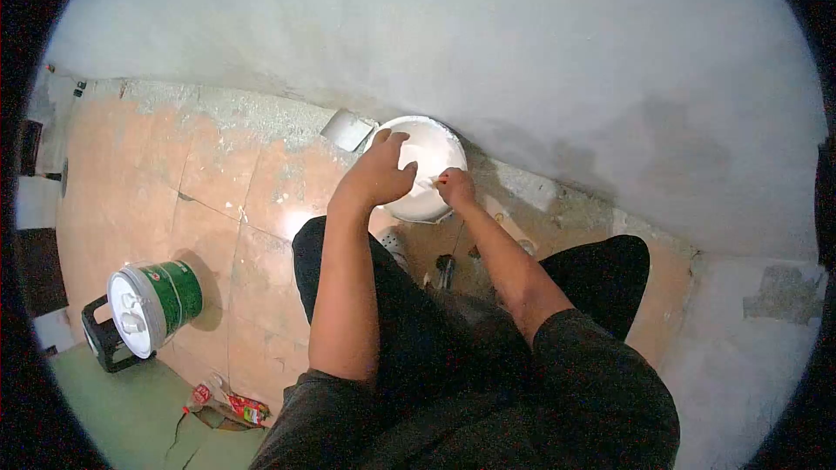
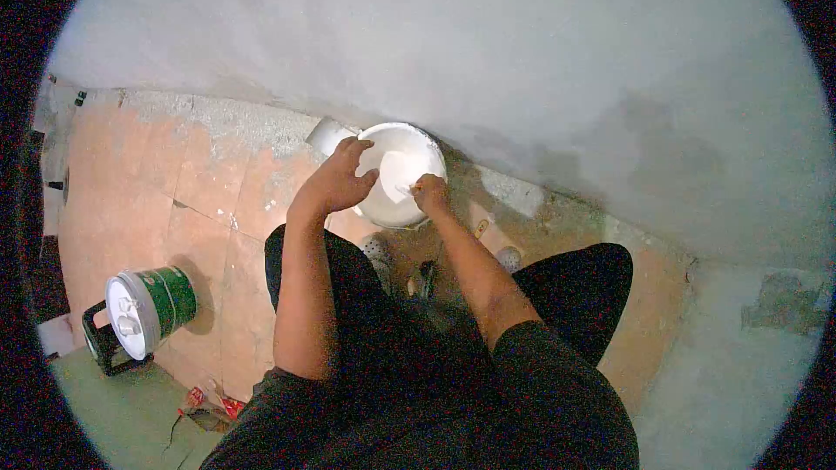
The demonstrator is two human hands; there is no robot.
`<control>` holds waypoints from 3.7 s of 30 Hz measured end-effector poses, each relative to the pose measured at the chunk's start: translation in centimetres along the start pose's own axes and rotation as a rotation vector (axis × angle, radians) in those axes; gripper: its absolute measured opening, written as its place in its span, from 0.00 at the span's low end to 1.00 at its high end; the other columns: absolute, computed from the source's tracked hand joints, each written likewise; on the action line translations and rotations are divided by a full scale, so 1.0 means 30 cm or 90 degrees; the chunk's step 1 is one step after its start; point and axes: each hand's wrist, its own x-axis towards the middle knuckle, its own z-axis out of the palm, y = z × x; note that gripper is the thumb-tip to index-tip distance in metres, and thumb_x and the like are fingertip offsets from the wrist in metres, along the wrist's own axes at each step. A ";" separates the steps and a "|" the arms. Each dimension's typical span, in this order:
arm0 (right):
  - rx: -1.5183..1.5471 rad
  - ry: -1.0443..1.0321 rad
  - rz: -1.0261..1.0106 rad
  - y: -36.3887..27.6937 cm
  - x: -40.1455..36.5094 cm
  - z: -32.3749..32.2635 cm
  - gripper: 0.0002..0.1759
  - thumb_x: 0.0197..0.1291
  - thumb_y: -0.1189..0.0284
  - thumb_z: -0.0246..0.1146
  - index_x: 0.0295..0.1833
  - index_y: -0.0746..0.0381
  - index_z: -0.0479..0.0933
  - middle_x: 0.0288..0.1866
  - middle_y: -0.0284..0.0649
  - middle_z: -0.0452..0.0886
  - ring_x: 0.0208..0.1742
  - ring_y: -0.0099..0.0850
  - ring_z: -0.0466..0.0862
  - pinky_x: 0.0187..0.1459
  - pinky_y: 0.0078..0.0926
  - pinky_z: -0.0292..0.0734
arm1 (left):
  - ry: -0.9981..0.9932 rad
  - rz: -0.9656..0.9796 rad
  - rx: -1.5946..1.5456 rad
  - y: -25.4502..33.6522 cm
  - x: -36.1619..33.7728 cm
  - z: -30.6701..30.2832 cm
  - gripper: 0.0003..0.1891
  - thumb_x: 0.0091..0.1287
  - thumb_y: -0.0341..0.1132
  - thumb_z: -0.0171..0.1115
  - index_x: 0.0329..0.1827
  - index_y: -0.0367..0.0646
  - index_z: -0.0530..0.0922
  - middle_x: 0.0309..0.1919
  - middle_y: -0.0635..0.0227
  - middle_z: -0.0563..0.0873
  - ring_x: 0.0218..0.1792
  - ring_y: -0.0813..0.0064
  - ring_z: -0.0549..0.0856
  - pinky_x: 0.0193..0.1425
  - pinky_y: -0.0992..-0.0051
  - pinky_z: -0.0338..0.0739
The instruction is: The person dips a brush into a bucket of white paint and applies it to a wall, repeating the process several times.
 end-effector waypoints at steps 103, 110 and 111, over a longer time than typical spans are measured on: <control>-0.300 -0.179 0.085 0.087 -0.287 -0.086 0.10 0.60 0.74 0.49 0.45 0.67 0.71 0.35 0.52 0.81 0.39 0.46 0.83 0.37 0.44 0.79 | -0.204 -0.060 0.173 -0.045 0.053 0.115 0.32 0.61 0.47 0.54 0.66 0.39 0.64 0.66 0.47 0.63 0.64 0.50 0.68 0.67 0.61 0.64; -0.304 -0.185 0.000 0.089 -0.307 -0.102 0.11 0.60 0.72 0.50 0.45 0.65 0.71 0.34 0.51 0.81 0.38 0.47 0.83 0.36 0.44 0.78 | -0.208 -0.082 0.159 -0.029 0.037 0.100 0.33 0.60 0.47 0.55 0.66 0.39 0.63 0.66 0.48 0.64 0.64 0.49 0.68 0.67 0.61 0.63; -0.344 -0.206 0.019 0.220 -0.288 -0.006 0.11 0.58 0.71 0.52 0.44 0.64 0.71 0.33 0.47 0.81 0.34 0.46 0.82 0.35 0.44 0.78 | -0.210 -0.072 0.172 -0.043 0.044 0.103 0.32 0.59 0.44 0.53 0.66 0.39 0.63 0.66 0.48 0.63 0.64 0.48 0.67 0.67 0.60 0.63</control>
